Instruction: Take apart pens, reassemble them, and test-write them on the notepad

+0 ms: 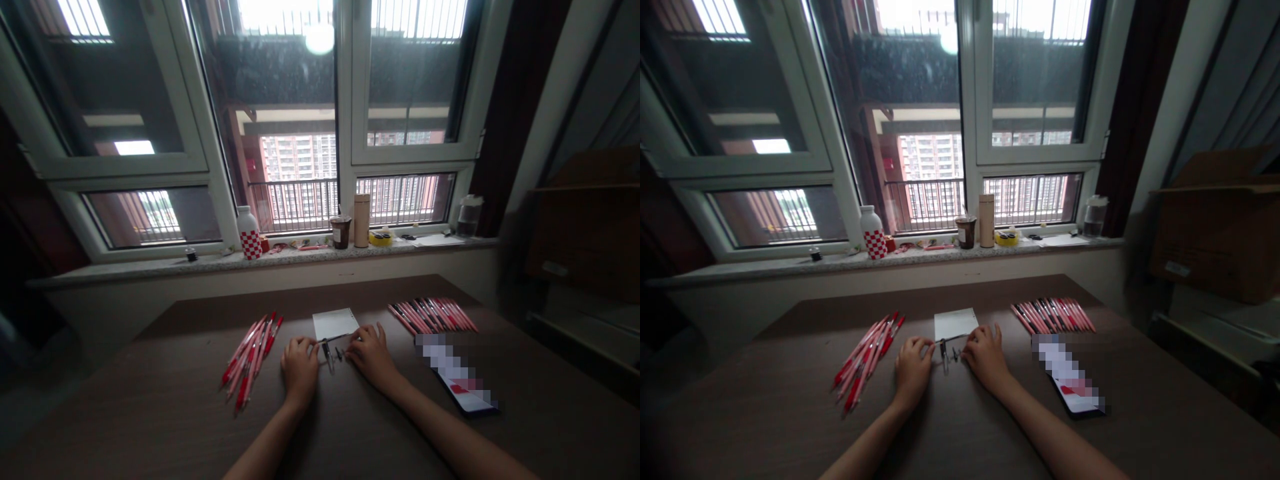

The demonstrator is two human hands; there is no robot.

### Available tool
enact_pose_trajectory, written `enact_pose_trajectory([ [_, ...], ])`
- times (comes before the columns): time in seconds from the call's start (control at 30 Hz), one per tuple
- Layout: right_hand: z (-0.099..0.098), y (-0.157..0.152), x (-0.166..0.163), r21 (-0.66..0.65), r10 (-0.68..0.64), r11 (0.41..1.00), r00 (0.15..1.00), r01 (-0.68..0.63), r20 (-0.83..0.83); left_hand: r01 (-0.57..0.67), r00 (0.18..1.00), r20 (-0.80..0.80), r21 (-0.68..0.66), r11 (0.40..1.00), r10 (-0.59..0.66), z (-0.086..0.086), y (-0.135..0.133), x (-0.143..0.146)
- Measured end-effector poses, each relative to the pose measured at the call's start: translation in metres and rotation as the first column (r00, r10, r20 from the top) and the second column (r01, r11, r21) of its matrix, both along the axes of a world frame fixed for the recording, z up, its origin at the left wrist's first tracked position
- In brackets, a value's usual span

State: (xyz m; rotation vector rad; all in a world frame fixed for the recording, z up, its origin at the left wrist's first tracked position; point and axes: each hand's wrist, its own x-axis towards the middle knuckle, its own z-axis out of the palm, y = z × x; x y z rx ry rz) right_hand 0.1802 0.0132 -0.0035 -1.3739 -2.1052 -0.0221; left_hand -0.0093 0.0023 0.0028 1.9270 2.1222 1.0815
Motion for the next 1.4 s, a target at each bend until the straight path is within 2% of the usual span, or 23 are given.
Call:
enact_pose_trajectory([
  [0.37,0.004,0.002,0.009,0.092,-0.051,0.994,0.993,0.061,-0.104,0.086,0.996,0.021,0.041,0.995,-0.086,0.000,0.000,0.001],
  [0.6,0.003,0.001,0.009,0.058,0.043,0.997,0.998,-0.040,-0.037,0.129,0.989,0.062,0.034,0.991,-0.131,0.001,-0.001,0.002],
  [0.73,0.008,-0.003,0.007,0.028,0.048,0.998,0.998,-0.048,-0.031,0.126,0.990,0.056,0.027,0.992,-0.128,0.001,0.000,0.002],
  [1.1,0.007,-0.006,0.009,-0.024,-0.131,0.991,0.991,0.130,-0.035,0.112,0.992,0.051,0.012,0.994,-0.112,-0.001,0.002,0.001],
  [1.4,0.007,-0.009,0.005,-0.042,-0.125,0.991,0.992,0.126,0.028,0.113,0.992,0.050,0.005,0.994,-0.113,0.001,0.000,0.002],
])
